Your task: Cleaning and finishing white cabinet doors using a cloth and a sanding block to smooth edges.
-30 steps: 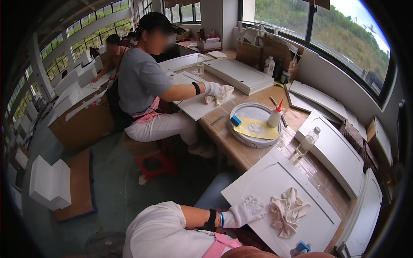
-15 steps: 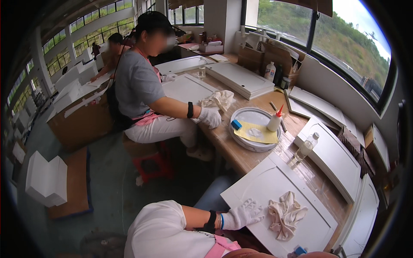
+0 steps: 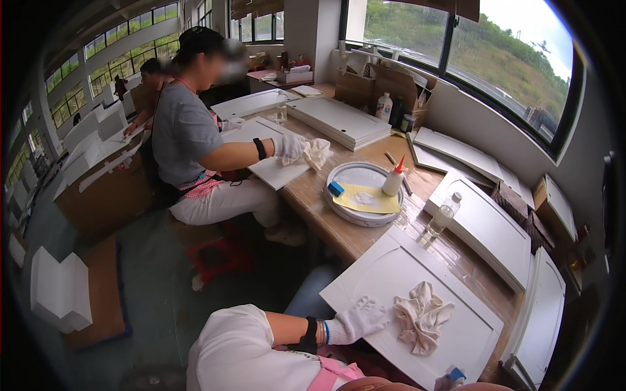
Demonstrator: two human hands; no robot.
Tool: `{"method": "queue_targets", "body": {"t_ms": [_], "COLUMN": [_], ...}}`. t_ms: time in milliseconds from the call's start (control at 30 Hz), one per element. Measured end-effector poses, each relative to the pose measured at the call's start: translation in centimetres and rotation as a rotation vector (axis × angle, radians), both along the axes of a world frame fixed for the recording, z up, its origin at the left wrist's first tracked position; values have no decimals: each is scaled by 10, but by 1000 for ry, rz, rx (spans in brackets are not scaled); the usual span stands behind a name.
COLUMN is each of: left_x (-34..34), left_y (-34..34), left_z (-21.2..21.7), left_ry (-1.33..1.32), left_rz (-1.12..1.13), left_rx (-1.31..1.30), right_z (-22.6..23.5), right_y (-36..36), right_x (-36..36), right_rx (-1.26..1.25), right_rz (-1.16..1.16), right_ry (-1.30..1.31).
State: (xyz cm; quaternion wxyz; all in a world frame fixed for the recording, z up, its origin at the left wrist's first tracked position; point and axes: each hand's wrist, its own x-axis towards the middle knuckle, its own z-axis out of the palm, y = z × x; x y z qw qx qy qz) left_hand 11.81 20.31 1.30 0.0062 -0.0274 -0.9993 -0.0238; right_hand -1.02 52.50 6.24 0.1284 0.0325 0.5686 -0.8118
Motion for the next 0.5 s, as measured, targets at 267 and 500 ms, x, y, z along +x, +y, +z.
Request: {"method": "queue_targets", "body": {"t_ms": [267, 500], "left_x": [7, -9], "left_y": [-4, -9], "left_z": [-14, 4], "left_ry": [253, 243], "left_rz": [-36, -73], "left_rx": [35, -2], "right_z": [-23, -9], "right_y": [51, 78], "right_x": [31, 34], "right_rx": [-207, -335], "right_rz": [-205, -261], "right_ry": [6, 45]}}
